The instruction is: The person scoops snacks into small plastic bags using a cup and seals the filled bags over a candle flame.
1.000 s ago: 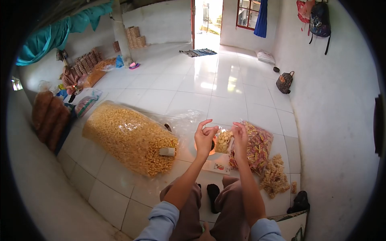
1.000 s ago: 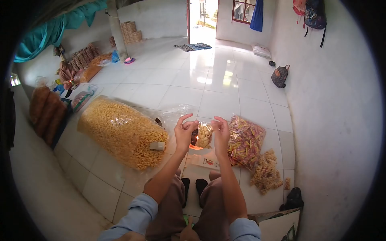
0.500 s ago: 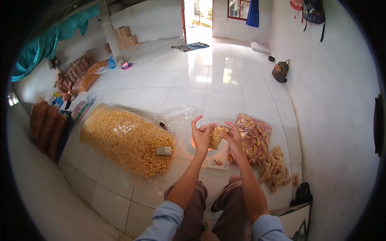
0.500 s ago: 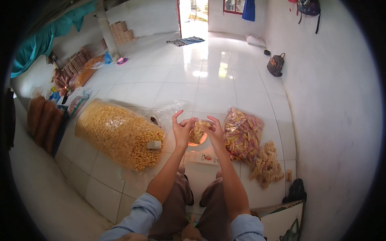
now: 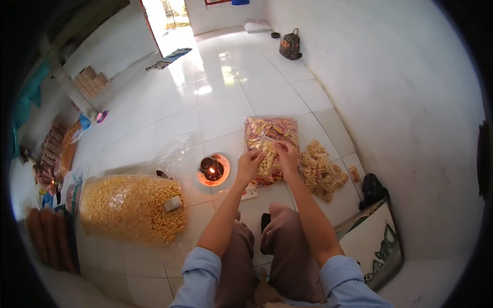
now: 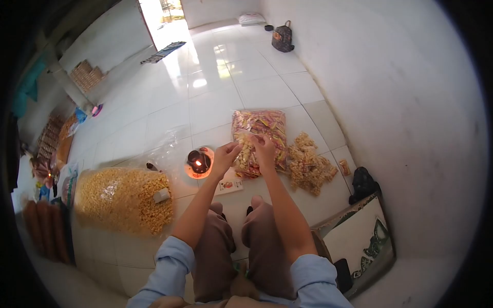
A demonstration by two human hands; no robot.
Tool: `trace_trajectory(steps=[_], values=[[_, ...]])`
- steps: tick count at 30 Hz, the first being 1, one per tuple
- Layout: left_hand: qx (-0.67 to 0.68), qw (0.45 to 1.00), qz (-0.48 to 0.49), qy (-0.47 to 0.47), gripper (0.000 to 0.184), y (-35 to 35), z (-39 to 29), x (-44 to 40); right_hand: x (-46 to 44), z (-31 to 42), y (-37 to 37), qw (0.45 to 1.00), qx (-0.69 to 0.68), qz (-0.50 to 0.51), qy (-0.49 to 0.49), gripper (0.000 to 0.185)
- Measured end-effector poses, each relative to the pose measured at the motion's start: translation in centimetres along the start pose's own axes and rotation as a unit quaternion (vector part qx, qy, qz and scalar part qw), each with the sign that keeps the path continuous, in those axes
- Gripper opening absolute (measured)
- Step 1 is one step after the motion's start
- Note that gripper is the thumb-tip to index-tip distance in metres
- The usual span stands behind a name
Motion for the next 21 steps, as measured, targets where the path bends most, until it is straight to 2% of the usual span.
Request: trace_trajectory(steps=[2,3,4,5,7,8,9,11,13,14,15,17,18,20,21], values=[[0.029,0.999,-0.010,-0.008,0.028,-2.6,0.3,-0.9,-1.1,-2.9,2.2,0.999,-0.003,-0.031,-0.009,0.040],[0.058,0.998,-0.028,-0.017,0.025,-3.8,0.5,-1.5,-1.5,-5.4,3.0,0.997,-0.075,-0.025,-0.013,0.043],[0.135,0.990,-0.022,0.048,0.022,-5.4,2.2,-2.4,-1.3,-6.5,3.8,0.989,-0.145,-0.018,-0.017,0.046],[0.137,0.989,-0.013,0.051,0.022,-6.8,3.6,-3.3,-0.9,-7.7,4.9,0.989,-0.142,-0.028,-0.018,0.046],[0.028,0.999,-0.002,0.047,0.024,-9.5,5.9,-4.5,0.9,-9.4,6.5,0.985,-0.132,-0.017,-0.113,0.045],[0.029,0.990,0.050,0.127,0.028,-11.1,6.8,-4.2,1.0,-10.9,7.5,0.984,-0.128,-0.027,-0.120,0.045],[0.031,0.988,0.060,0.136,0.028,-12.9,9.5,-4.5,0.9,-13.1,9.1,0.979,-0.117,-0.069,-0.151,0.044],[-0.081,0.981,0.171,0.050,0.033,-17.8,15.8,-4.6,1.1,-16.0,12.2,0.970,-0.098,-0.120,-0.186,0.042],[-0.096,0.976,0.190,0.050,0.037,-21.2,17.3,-3.4,1.3,-18.3,15.2,0.947,-0.025,-0.198,-0.252,0.044],[-0.118,0.972,0.200,0.043,0.041,-22.7,17.7,-3.2,0.9,-19.2,16.6,0.945,-0.019,-0.202,-0.256,0.044],[-0.113,0.971,0.204,0.049,0.041,-24.0,17.9,-3.6,0.4,-20.3,18.3,0.950,0.017,-0.208,-0.230,0.046],[0.039,0.971,0.229,0.059,0.054,-26.3,17.9,-4.4,-0.5,-21.4,20.9,0.950,0.054,-0.238,-0.196,0.050],[0.039,0.970,0.231,0.070,0.054,-27.3,18.2,-4.9,-1.3,-21.5,21.7,0.945,0.056,-0.261,-0.188,0.052],[0.048,0.972,0.225,-0.046,0.056,-28.4,17.8,-6.4,-2.7,-20.8,22.4,0.941,0.083,-0.272,-0.181,0.053],[0.047,0.973,0.222,-0.039,0.056,-28.2,18.0,-6.8,-3.2,-20.6,22.8,0.939,0.108,-0.284,-0.161,0.053]])
Point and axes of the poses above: each hand's wrist, its own x-axis away from the middle knuckle, its own y-axis out of the back of the hand, z = x × y, the point moved 3 cm from there along -x, towards the middle knuckle, and after that the axes turned 1 degree about x, right-handed, at the moved point
